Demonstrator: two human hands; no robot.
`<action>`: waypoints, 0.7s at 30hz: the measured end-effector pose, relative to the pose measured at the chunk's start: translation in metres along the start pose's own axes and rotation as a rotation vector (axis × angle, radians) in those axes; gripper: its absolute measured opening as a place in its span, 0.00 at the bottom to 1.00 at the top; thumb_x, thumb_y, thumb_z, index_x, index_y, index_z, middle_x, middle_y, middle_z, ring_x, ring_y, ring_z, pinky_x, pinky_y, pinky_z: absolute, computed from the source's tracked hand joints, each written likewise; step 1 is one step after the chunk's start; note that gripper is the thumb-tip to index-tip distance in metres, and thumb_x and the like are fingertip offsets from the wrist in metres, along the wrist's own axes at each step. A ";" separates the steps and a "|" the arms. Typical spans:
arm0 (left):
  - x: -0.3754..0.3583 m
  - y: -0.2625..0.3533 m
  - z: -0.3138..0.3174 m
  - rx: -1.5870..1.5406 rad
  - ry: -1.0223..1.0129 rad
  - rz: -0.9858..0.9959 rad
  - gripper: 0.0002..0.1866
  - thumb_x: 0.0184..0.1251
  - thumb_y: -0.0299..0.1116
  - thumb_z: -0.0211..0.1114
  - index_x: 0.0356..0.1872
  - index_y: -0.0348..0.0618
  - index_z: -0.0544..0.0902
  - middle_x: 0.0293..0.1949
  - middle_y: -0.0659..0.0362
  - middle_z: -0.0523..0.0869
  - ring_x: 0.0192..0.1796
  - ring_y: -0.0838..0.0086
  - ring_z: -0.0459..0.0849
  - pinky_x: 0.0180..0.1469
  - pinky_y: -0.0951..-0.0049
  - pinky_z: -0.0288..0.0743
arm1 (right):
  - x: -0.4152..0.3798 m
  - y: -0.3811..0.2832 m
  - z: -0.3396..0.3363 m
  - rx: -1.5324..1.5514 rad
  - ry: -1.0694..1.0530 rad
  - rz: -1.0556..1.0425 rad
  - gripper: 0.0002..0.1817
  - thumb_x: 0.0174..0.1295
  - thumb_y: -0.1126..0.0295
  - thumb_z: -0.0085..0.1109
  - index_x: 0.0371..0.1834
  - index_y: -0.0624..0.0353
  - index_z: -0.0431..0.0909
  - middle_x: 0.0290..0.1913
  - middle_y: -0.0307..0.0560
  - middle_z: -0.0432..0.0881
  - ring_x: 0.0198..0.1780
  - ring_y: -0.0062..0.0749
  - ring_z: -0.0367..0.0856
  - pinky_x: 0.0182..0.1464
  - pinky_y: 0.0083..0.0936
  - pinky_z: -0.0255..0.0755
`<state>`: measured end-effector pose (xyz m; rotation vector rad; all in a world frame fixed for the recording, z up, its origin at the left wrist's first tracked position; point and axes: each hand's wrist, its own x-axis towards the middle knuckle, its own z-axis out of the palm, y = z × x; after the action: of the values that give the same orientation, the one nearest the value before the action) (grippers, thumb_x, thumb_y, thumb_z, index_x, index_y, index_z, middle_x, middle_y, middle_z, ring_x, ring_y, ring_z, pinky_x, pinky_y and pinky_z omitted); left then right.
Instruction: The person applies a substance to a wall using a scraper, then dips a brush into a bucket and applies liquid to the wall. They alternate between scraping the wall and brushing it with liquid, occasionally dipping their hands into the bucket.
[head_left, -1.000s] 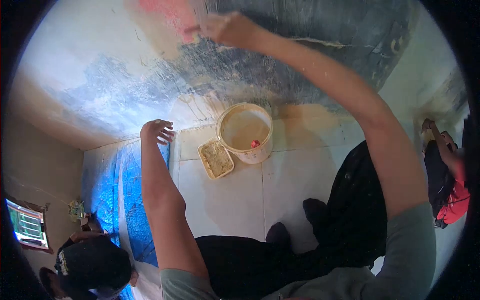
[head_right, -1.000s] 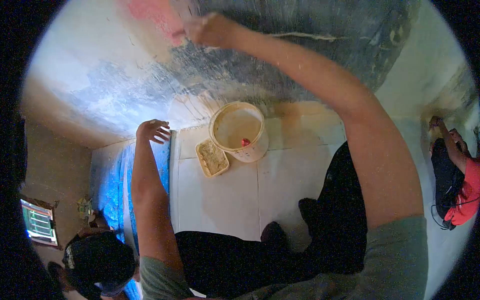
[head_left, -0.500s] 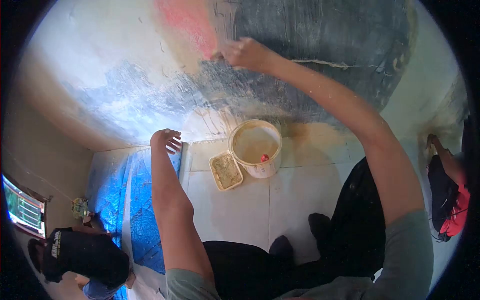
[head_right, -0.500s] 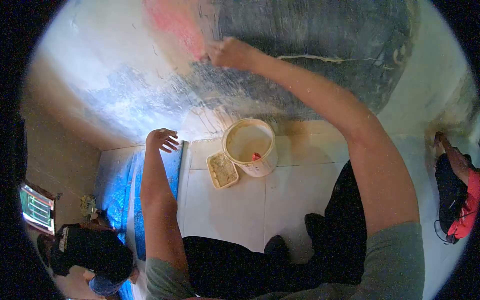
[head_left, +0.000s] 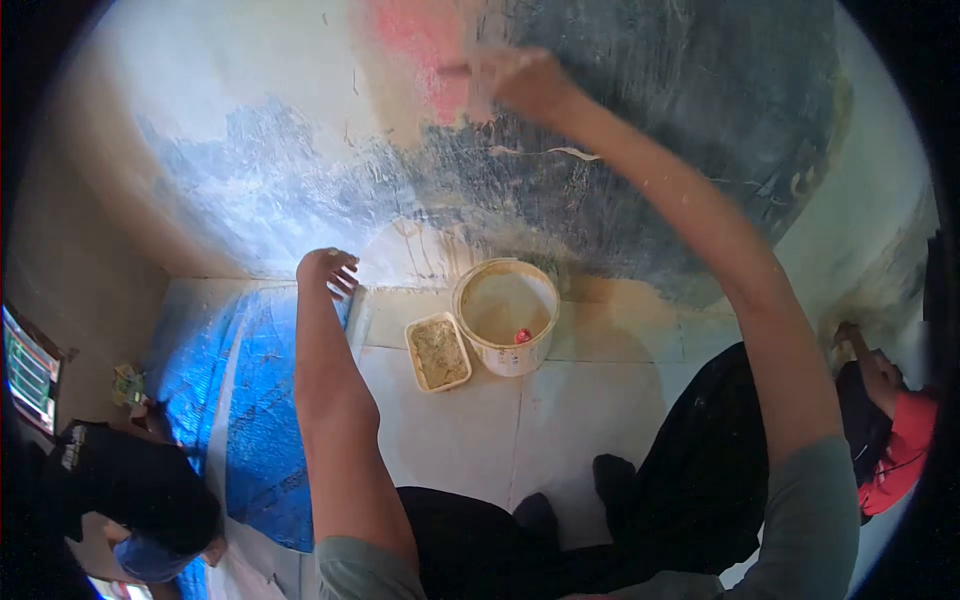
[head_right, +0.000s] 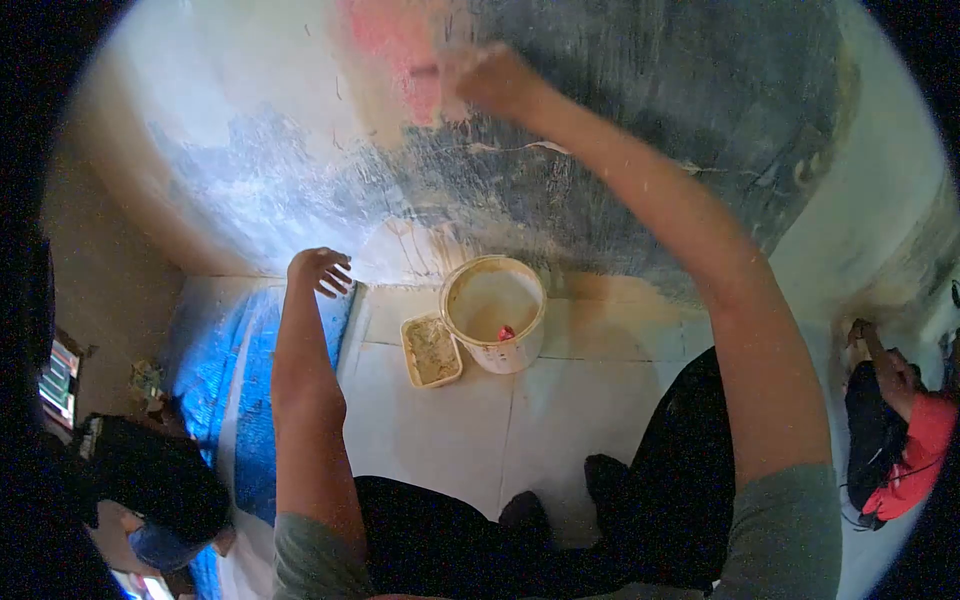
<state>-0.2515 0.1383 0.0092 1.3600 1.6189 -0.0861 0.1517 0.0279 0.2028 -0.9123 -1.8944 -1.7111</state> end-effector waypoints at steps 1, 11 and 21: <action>-0.002 0.008 0.005 0.022 -0.016 -0.008 0.23 0.70 0.47 0.51 0.57 0.42 0.71 0.46 0.51 0.84 0.44 0.59 0.86 0.44 0.53 0.79 | 0.013 0.015 -0.004 0.005 -0.004 -0.016 0.21 0.55 0.69 0.57 0.54 0.41 0.78 0.33 0.34 0.78 0.34 0.26 0.82 0.24 0.21 0.77; 0.019 0.043 0.014 0.078 -0.065 0.082 0.24 0.69 0.47 0.53 0.57 0.41 0.70 0.43 0.51 0.85 0.40 0.59 0.87 0.42 0.51 0.80 | -0.047 -0.053 0.006 0.104 -0.095 -0.230 0.12 0.54 0.71 0.56 0.42 0.52 0.79 0.34 0.38 0.78 0.34 0.26 0.79 0.22 0.22 0.74; 0.043 0.031 0.018 0.111 -0.067 -0.009 0.22 0.70 0.46 0.50 0.57 0.41 0.70 0.47 0.47 0.84 0.39 0.56 0.87 0.41 0.51 0.80 | 0.063 0.064 -0.035 -0.203 0.203 0.221 0.03 0.57 0.70 0.56 0.32 0.55 0.76 0.27 0.42 0.75 0.25 0.30 0.79 0.20 0.25 0.72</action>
<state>-0.2115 0.1698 -0.0140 1.4196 1.5841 -0.2273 0.1501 0.0062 0.2969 -0.9432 -1.4541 -1.8057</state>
